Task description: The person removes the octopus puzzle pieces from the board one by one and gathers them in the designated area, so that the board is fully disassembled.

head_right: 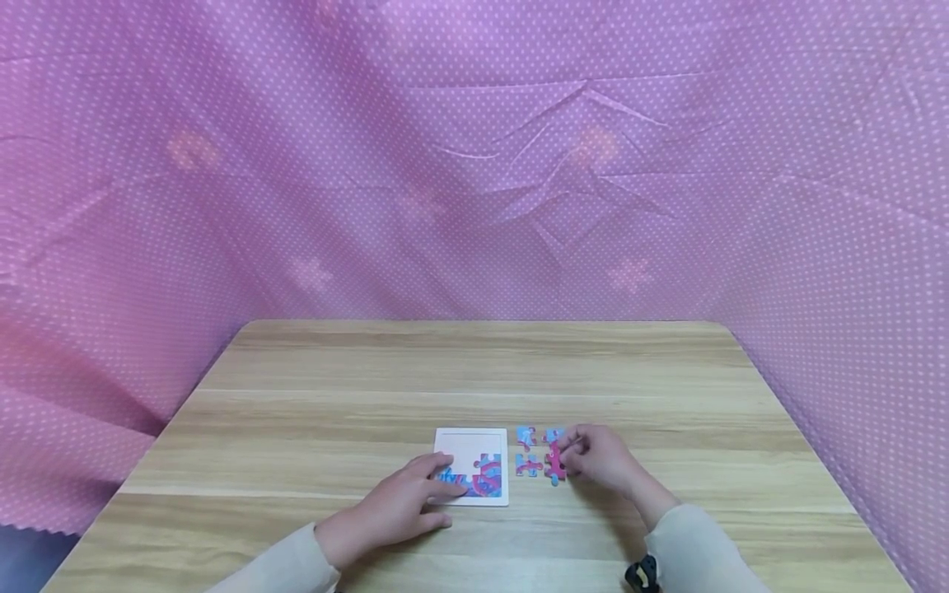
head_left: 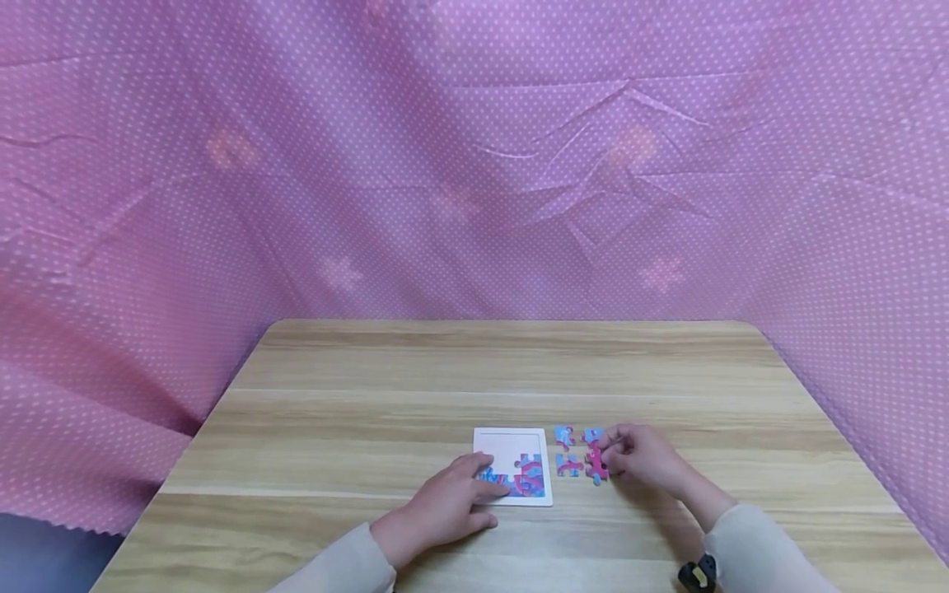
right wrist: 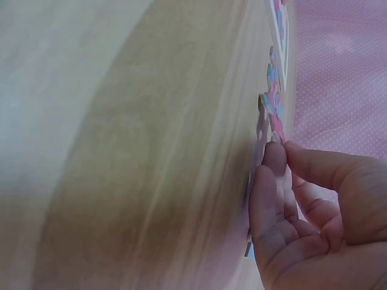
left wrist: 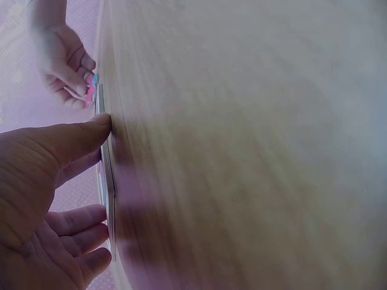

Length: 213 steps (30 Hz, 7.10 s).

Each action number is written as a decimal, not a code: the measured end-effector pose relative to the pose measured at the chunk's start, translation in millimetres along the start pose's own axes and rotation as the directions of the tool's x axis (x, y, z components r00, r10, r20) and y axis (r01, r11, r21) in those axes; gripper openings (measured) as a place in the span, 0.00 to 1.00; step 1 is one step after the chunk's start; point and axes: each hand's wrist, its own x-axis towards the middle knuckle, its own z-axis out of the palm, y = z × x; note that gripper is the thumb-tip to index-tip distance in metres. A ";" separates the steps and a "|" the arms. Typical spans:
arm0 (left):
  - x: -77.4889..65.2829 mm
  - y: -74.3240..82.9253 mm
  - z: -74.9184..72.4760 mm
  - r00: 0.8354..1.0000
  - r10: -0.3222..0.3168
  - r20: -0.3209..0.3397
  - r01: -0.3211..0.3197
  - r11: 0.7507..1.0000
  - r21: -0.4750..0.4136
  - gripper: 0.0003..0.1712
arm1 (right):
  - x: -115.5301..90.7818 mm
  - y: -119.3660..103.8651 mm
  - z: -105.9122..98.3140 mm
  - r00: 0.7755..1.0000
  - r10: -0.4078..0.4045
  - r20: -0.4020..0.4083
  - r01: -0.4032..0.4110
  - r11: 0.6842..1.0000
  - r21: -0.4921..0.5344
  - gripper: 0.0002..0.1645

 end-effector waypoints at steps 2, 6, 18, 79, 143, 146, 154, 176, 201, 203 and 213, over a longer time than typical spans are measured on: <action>0.0 0.0 0.4 1.000 -0.002 0.003 0.002 1.000 0.000 0.23 | -1.1 0.3 0.4 1.000 -0.022 0.001 0.022 0.999 -0.026 0.08; 0.0 0.3 0.6 1.000 -0.005 0.012 0.005 1.000 0.001 0.23 | -1.5 1.4 1.6 0.999 -0.040 -0.012 0.039 0.997 -0.072 0.07; -1.6 0.8 0.0 1.000 -0.012 0.018 0.012 1.000 -0.007 0.23 | 6.4 -7.5 10.7 0.996 -0.034 -0.083 0.022 0.990 -0.141 0.07; 12.0 19.6 6.7 0.999 0.048 -0.012 -0.047 0.998 0.040 0.23 | 26.5 -30.0 25.7 0.973 -0.224 0.055 0.228 0.969 -0.093 0.05; 9.8 16.2 3.2 0.998 0.059 -0.008 -0.058 0.997 0.042 0.23 | -1.7 7.9 -3.8 0.995 -0.078 -0.061 0.077 0.997 -0.018 0.11; 9.3 14.4 3.5 0.998 0.062 -0.011 -0.062 0.997 0.041 0.23 | 2.6 -2.1 8.5 0.996 -0.076 -0.052 0.077 0.997 0.029 0.11; 9.0 -2.4 0.1 0.996 0.056 -0.064 -0.053 0.997 0.050 0.26 | 8.3 -22.8 41.0 0.990 -0.138 -0.038 0.141 0.987 0.083 0.13; 10.5 -53.5 -16.0 0.998 0.034 -0.049 -0.032 0.999 0.031 0.37 | 16.7 -63.2 108.8 0.957 -0.267 0.113 0.261 0.963 0.068 0.12; 10.9 -56.0 -19.0 1.000 0.014 0.018 -0.014 1.000 -0.011 0.37 | 16.6 -78.1 119.3 0.969 -0.172 0.176 0.192 0.976 -0.101 0.08; 11.1 -56.0 -18.8 1.000 0.011 0.021 -0.010 1.000 -0.010 0.37 | 16.2 -78.5 119.5 0.971 -0.168 0.170 0.185 0.978 -0.091 0.07; 11.9 -58.0 -16.0 1.000 0.015 0.017 -0.015 1.000 0.001 0.37 | 16.5 -75.9 119.9 0.965 -0.206 0.160 0.214 0.976 -0.034 0.07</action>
